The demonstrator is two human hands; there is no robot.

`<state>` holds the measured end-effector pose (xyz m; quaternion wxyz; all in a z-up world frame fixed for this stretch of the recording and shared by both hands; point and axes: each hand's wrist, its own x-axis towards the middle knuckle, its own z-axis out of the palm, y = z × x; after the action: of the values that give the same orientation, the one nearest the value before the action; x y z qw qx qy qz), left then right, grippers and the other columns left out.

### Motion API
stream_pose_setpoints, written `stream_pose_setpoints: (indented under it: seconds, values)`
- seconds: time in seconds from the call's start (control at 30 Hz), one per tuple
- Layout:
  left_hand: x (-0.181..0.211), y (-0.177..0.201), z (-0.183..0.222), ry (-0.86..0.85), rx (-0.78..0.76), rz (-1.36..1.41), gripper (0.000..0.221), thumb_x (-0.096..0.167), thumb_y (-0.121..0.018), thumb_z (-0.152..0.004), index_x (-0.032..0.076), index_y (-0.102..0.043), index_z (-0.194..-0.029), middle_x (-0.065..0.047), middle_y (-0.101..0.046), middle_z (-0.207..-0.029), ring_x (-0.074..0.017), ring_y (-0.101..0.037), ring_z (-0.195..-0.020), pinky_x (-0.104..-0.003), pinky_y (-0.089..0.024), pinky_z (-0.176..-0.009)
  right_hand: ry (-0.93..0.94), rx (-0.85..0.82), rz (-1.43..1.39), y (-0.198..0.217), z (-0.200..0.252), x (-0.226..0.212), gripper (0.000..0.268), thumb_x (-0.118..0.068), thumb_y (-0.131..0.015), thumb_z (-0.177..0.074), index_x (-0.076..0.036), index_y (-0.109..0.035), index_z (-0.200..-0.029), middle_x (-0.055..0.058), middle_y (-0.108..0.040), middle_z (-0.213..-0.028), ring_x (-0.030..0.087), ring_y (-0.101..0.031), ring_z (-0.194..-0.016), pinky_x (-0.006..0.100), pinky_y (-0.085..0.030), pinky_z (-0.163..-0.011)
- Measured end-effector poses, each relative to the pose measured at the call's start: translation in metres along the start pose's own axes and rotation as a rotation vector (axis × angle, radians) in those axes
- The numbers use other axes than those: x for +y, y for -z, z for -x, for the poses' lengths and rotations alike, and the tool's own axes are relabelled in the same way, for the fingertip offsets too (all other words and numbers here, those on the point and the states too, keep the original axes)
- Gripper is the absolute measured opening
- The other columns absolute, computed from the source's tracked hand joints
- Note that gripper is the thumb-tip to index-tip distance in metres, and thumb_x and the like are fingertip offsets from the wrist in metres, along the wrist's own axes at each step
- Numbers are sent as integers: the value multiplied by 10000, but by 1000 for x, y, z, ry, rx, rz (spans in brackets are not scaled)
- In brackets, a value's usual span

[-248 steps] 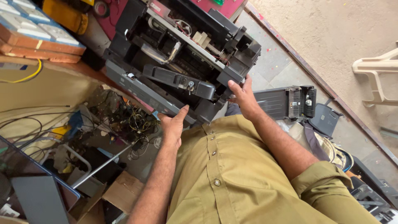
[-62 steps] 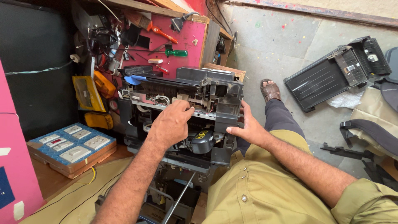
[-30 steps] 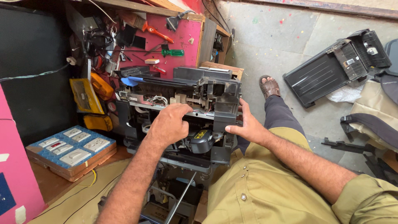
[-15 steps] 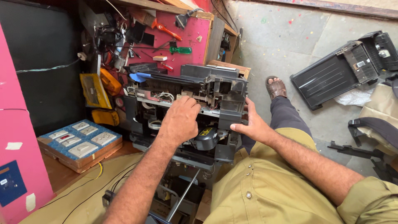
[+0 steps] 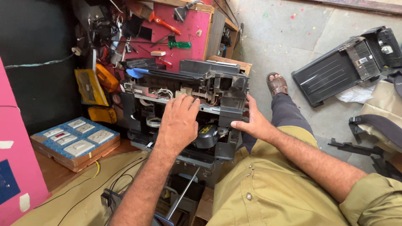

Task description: The person removes the top casing of a printer, detaches internal plastic components and cables, and uses a screwdriver to loosen screws within the internal chassis.

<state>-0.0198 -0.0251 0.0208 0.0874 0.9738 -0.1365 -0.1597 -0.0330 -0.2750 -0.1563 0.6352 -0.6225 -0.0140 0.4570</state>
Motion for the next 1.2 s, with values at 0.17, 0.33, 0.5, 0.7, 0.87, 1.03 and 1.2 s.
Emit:
stream_pose_setpoints:
  seconds: [0.17,0.33,0.5,0.7,0.87,1.03,1.2]
  values:
    - [13,-8,6,-50,91,12,526,73,-698,-770,-26,-628,-1282,-150,-612,-1283,-325,-530,-1275,-482,-397,-1113,24,7,-9,-1,0,0,1156,-269,-789,-803,-80,16,-1611,246,-411,-1494,345,-529,-1358,445,-434,-1122]
    - [21,-28,9,-40,79,55,443,72,-648,-851,5,-637,-1288,-119,-629,-1276,-300,-529,-1292,-497,-386,-1124,22,7,-17,-1,0,0,1159,-267,-792,-807,-80,22,-1610,246,-412,-1498,348,-523,-1368,448,-427,-1131]
    - [17,-30,5,-33,32,29,465,74,-655,-791,26,-656,-1253,-98,-641,-1215,-298,-523,-1285,-540,-347,-1138,27,9,1,-2,1,1,1150,-270,-784,-814,-75,21,-1611,247,-413,-1501,345,-514,-1379,443,-416,-1140]
    - [10,-21,-12,-24,-146,-28,330,84,-697,-721,71,-692,-1050,-88,-628,-1076,-313,-522,-1196,-545,-351,-1074,14,6,14,0,3,-4,1142,-282,-773,-814,-68,21,-1607,249,-415,-1488,344,-520,-1370,438,-421,-1137]
    - [10,-16,-28,4,-248,-140,279,130,-733,-651,93,-738,-927,-110,-608,-1049,-320,-513,-1134,-552,-346,-994,17,12,46,-1,2,-2,1134,-293,-781,-813,-62,1,-1602,248,-426,-1489,345,-515,-1376,438,-403,-1146]
    - [11,-13,-38,25,-330,-142,287,143,-734,-613,85,-768,-892,-114,-607,-1047,-319,-505,-1116,-529,-342,-975,48,7,14,0,0,-1,1154,-297,-788,-805,-41,9,-1600,256,-433,-1477,342,-522,-1366,438,-412,-1142]
    - [12,-25,-31,71,-258,-96,230,105,-703,-681,78,-773,-898,-110,-620,-1059,-324,-510,-1140,-557,-331,-1026,28,30,15,-2,1,-1,1175,-328,-803,-790,-39,4,-1594,249,-428,-1477,333,-558,-1320,440,-445,-1106]
